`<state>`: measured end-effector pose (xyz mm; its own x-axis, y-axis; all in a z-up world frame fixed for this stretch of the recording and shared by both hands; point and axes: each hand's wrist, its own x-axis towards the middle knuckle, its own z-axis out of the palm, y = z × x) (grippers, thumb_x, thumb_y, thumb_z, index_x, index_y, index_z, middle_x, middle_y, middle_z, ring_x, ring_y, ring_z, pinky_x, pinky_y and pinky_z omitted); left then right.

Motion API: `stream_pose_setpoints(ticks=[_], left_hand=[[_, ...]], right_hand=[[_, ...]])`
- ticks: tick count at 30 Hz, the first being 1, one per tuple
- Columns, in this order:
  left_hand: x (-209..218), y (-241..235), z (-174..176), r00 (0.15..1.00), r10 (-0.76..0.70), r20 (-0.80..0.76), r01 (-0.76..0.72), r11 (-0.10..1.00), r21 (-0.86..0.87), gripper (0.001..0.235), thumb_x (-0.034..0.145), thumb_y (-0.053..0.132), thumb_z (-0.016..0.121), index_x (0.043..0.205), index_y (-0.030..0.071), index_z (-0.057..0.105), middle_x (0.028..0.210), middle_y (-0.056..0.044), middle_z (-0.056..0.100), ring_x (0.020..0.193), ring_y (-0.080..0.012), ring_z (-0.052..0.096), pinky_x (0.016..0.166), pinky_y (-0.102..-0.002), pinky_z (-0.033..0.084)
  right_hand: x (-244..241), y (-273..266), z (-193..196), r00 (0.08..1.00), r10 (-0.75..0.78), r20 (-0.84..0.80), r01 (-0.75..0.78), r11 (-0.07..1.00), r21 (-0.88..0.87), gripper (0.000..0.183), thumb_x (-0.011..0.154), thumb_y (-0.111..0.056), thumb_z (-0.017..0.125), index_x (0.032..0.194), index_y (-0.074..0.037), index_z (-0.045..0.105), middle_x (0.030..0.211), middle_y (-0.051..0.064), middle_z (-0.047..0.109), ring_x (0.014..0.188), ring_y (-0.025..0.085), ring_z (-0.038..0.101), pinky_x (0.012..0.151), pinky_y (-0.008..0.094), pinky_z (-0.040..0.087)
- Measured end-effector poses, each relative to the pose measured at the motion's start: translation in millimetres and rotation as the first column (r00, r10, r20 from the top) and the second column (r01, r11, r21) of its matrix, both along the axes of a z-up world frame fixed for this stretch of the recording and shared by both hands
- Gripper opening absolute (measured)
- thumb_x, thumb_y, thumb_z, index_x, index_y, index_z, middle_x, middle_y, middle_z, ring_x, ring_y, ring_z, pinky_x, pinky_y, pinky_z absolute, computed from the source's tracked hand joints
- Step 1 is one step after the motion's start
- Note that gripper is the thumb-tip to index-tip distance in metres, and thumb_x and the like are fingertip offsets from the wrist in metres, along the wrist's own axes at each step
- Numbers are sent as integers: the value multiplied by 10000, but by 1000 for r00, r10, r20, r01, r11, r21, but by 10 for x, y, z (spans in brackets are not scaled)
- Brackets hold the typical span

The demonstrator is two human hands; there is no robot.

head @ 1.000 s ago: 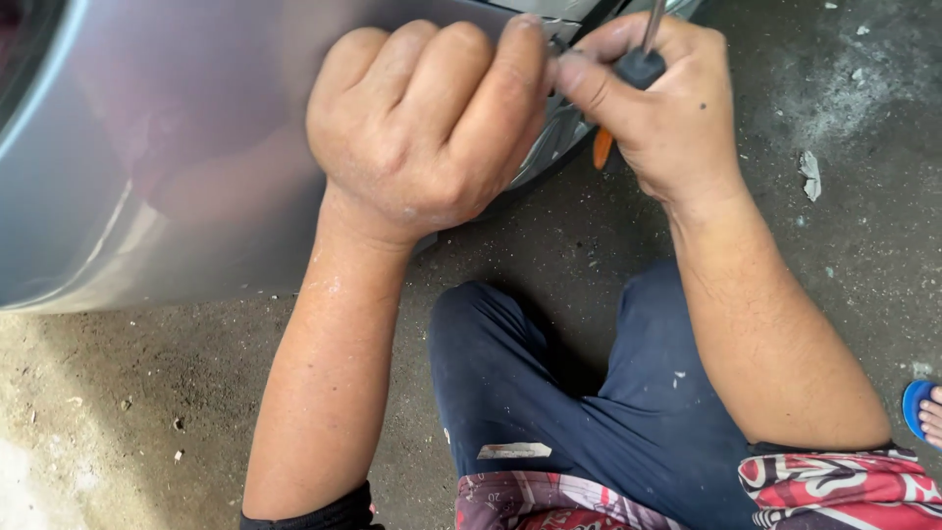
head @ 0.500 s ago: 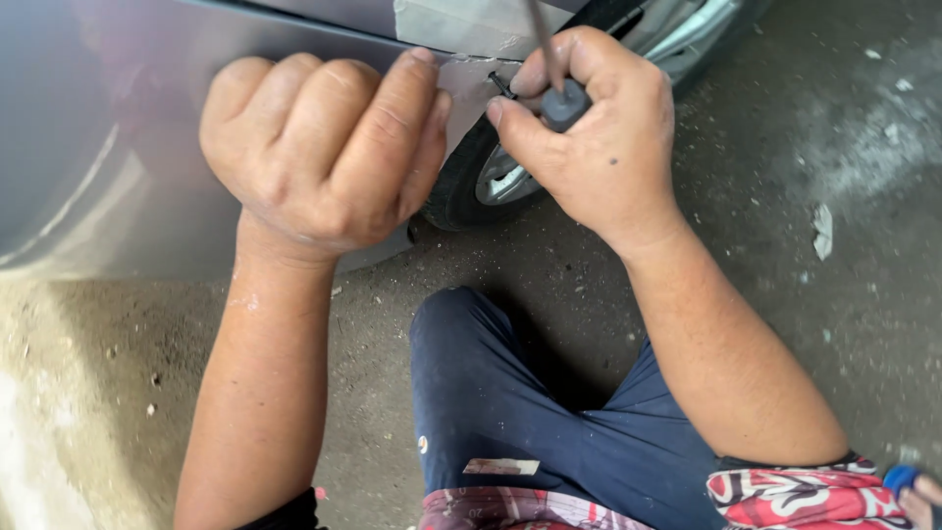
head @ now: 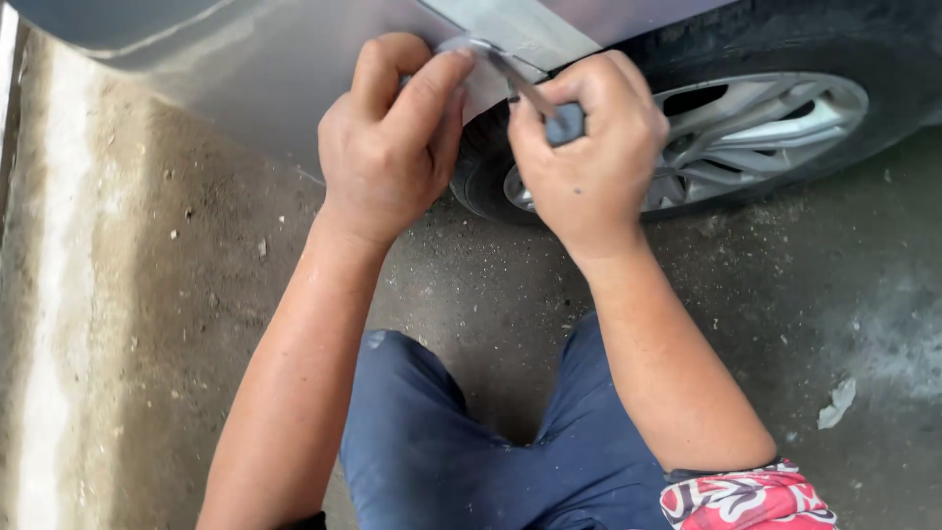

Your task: The person uses a screwdriver to push and manipulate a dent on the side panel of a car near the wheel. They repeatedly apply pressure to the dented area and occasionally wipe the surface with a cloth.

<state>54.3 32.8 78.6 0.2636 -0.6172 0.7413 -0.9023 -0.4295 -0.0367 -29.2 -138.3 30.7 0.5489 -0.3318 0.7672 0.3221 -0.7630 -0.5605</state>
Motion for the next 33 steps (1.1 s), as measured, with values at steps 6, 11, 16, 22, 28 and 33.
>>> stream_pose_setpoints(ticks=[6,11,16,22,28,33], left_hand=[[-181,-52,-27,990,21,-136,-38,992,-123,260,1009,6,762,1204,135,648,1198,-31,613,917,-245,711,746,-358,578],[-332,-96,31,989,56,-137,-66,996,-67,344,952,50,771,1261,107,630,1197,-66,614,936,-284,702,744,-391,567],[-476,-156,-94,969,111,-223,-128,990,-63,259,1002,129,798,1210,126,643,1196,-34,639,935,-235,730,750,-334,592],[-499,-150,-195,921,75,-382,-146,976,-161,240,1050,145,810,1224,117,648,1196,-30,659,944,-214,742,772,-299,604],[-530,-73,-250,886,85,-455,-167,975,-143,241,1034,118,797,1232,120,661,1174,-38,669,916,-211,744,765,-300,604],[-566,-171,-261,878,69,-473,-164,973,-161,201,1047,135,802,1193,121,664,1157,-31,675,915,-207,747,762,-291,604]], right_hand=[[-217,-46,-526,881,436,182,-458,689,561,359,1031,-351,784,1203,-92,605,901,-6,600,733,130,585,694,289,536],[87,23,-874,719,500,483,-519,-76,851,303,1044,-247,592,1235,-15,630,1007,44,602,811,150,562,769,359,552],[409,68,-760,624,531,574,-621,-110,776,306,986,-89,524,1250,25,628,1076,92,651,795,141,537,740,313,489],[580,-45,-846,579,590,563,-601,-158,784,345,927,-57,514,1246,19,619,1065,97,653,737,148,525,695,294,459],[605,-126,-912,428,634,644,-577,-356,735,390,971,-252,606,1244,27,625,937,92,637,687,150,506,624,312,455],[640,-105,-1068,417,626,658,-580,-375,724,425,1005,-334,642,1236,21,626,915,88,630,701,161,510,648,315,459]])
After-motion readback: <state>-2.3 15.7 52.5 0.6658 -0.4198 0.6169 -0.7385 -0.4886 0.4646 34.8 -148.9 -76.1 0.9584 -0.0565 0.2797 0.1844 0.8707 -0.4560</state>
